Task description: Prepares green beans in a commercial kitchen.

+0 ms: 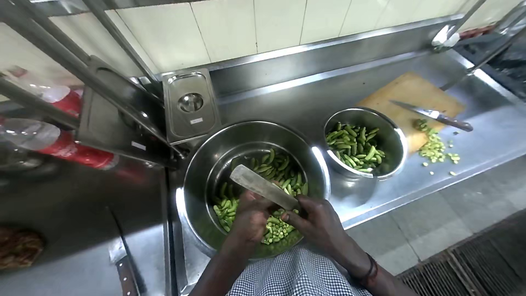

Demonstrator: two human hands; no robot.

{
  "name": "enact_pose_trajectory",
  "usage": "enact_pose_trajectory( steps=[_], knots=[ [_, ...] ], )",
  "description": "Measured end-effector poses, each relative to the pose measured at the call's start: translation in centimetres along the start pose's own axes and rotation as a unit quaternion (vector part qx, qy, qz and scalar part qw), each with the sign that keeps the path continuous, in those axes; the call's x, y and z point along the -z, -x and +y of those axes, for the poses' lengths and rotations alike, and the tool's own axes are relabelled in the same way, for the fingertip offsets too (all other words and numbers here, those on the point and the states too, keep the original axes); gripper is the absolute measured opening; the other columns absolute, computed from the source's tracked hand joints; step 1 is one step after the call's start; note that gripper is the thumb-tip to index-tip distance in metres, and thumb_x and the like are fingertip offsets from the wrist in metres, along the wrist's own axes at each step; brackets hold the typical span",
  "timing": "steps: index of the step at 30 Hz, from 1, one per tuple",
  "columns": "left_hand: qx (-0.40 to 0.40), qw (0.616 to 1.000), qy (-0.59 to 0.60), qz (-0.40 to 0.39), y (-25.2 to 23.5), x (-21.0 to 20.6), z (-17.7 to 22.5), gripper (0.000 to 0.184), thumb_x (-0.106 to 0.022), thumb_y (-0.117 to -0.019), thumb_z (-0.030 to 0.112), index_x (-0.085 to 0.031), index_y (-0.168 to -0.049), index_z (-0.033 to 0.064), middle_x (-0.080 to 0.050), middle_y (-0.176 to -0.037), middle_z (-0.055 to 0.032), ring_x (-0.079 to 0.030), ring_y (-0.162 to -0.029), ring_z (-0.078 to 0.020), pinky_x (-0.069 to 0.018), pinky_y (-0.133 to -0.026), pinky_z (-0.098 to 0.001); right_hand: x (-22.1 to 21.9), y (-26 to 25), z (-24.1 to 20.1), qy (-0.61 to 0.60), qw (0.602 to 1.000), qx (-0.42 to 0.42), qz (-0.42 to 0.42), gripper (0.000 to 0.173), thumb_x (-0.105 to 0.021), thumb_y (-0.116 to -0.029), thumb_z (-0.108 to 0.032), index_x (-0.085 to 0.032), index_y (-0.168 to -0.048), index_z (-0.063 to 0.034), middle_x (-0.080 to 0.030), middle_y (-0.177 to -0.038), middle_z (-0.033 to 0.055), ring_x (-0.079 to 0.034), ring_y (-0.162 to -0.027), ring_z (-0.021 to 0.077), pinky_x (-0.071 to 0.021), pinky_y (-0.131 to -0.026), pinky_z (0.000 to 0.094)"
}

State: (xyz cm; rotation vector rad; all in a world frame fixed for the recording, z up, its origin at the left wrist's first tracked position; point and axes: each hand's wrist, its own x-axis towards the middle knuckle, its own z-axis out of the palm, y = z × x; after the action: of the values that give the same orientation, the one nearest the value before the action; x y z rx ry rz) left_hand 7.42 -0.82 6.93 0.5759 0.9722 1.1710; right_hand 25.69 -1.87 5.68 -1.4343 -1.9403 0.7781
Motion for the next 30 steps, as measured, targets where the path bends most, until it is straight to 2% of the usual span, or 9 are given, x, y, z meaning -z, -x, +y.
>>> enact_pose_trajectory(
  steps=[5, 9, 12, 15, 18, 21, 24, 27, 30],
  knots=[
    [-0.019, 0.998, -0.011, 0.067, -2.5, 0.7, 2.8, 0.021, -0.048, -0.0986, 0.006, -0.059, -0.115, 0.0122, -0.065, -0.102, -0.0063, -0.067, -0.088, -0.0206, -0.0588, -0.085, -0.0421, 1.3, -0.1, 0.9, -0.017, 0.999, -0.009, 0.049, 0.056, -0.038, -0.1027, -0.065, -0.06, -0.081, -0.0178, -0.045, -0.055, -0.0047, -0.047, -0.046, 0.0106, -0.041, -0.043, 0.033],
    [-0.055, 0.961, -0.267, 0.053, -6.2, 1.2, 2.7, 0.011, -0.065, -0.0956, 0.005, -0.067, -0.106, 0.0061, -0.065, -0.094, -0.0064, -0.058, -0.068, -0.0137, -0.0522, -0.06, -0.0297, 2.2, -0.2, 1.4, -0.008, 0.997, -0.056, 0.052, 0.046, -0.052, -0.0996, -0.061, -0.061, -0.09, -0.017, -0.05, -0.06, -0.0038, -0.05, -0.049, 0.0118, -0.0445, -0.044, 0.0345],
    [-0.048, 0.802, -0.594, -0.037, -9.6, 1.8, 1.2, 0.017, -0.07, -0.0965, 0.021, -0.072, -0.107, 0.008, -0.071, -0.103, -0.0113, -0.069, -0.093, -0.0267, -0.0567, -0.085, -0.0527, 2.3, -0.2, 1.4, -0.02, 0.995, -0.08, 0.053, 0.046, -0.056, -0.0967, -0.062, -0.062, -0.092, -0.0165, -0.053, -0.063, -0.0042, -0.054, -0.053, 0.011, -0.0476, -0.049, 0.0341],
    [0.032, 0.615, -0.782, -0.099, -11.6, 1.7, -1.1, 0.027, -0.068, -0.0952, 0.029, -0.073, -0.112, 0.0085, -0.071, -0.108, -0.0171, -0.068, -0.104, -0.0389, -0.0532, -0.088, -0.0646, 2.3, 0.0, 1.6, -0.027, 0.994, -0.073, 0.071, 0.049, -0.044, -0.1018, -0.063, -0.061, -0.093, -0.018, -0.049, -0.061, -0.0044, -0.05, -0.049, 0.0107, -0.0437, -0.045, 0.0321],
    [0.059, 0.542, -0.83, -0.117, -12.3, 2.1, -2.8, 0.029, -0.07, -0.0936, 0.03, -0.071, -0.111, 0.0068, -0.07, -0.11, -0.0197, -0.067, -0.105, -0.042, -0.0532, -0.086, -0.065, 2.5, 0.3, 2.0, -0.031, 0.993, -0.078, 0.085, 0.049, -0.042, -0.1022, -0.063, -0.062, -0.092, -0.0192, -0.049, -0.06, -0.0044, -0.049, -0.048, 0.0113, -0.043, -0.044, 0.0327],
    [0.052, 0.569, -0.812, -0.119, -12.2, 2.3, -2.1, 0.028, -0.064, -0.0976, 0.027, -0.07, -0.117, 0.0088, -0.07, -0.115, -0.0181, -0.067, -0.108, -0.0393, -0.0528, -0.09, -0.0635, 2.6, 0.5, 2.4, -0.048, 0.991, -0.096, 0.084, 0.048, -0.044, -0.1014, -0.064, -0.063, -0.093, -0.0199, -0.05, -0.059, -0.0041, -0.049, -0.047, 0.0117, -0.0425, -0.043, 0.0329],
    [0.004, 0.682, -0.721, -0.125, -10.3, 2.0, 0.0, 0.026, -0.064, -0.1005, 0.026, -0.07, -0.12, 0.0097, -0.07, -0.115, -0.0145, -0.068, -0.108, -0.0332, -0.0527, -0.096, -0.0598, 2.5, 0.7, 2.7, -0.092, 0.986, -0.125, 0.069, 0.041, -0.052, -0.1015, -0.057, -0.066, -0.099, -0.0186, -0.053, -0.062, -0.0018, -0.05, -0.048, 0.0137, -0.0447, -0.044, 0.0352],
    [-0.059, 0.791, -0.591, -0.144, -5.4, 0.6, 2.3, 0.019, -0.067, -0.1002, 0.021, -0.07, -0.116, 0.0112, -0.071, -0.111, -0.0087, -0.069, -0.095, -0.0245, -0.0573, -0.084, -0.051, 2.3, 0.5, 2.6, -0.104, 0.984, -0.139, 0.05, 0.036, -0.066, -0.0946, -0.054, -0.066, -0.099, -0.0179, -0.058, -0.065, -0.0024, -0.055, -0.053, 0.0127, -0.0483, -0.048, 0.0345],
    [-0.089, 0.822, -0.54, -0.156, -3.1, 0.5, 2.3, 0.013, -0.071, -0.0973, 0.022, -0.074, -0.11, 0.02, -0.072, -0.104, 0.0035, -0.068, -0.083, -0.0118, -0.0593, -0.072, -0.0375, 2.1, 0.1, 1.9, -0.112, 0.983, -0.142, 0.025, 0.038, -0.077, -0.086, -0.051, -0.065, -0.099, -0.0172, -0.059, -0.066, -0.0028, -0.056, -0.054, 0.0117, -0.0481, -0.049, 0.033]
  ],
)
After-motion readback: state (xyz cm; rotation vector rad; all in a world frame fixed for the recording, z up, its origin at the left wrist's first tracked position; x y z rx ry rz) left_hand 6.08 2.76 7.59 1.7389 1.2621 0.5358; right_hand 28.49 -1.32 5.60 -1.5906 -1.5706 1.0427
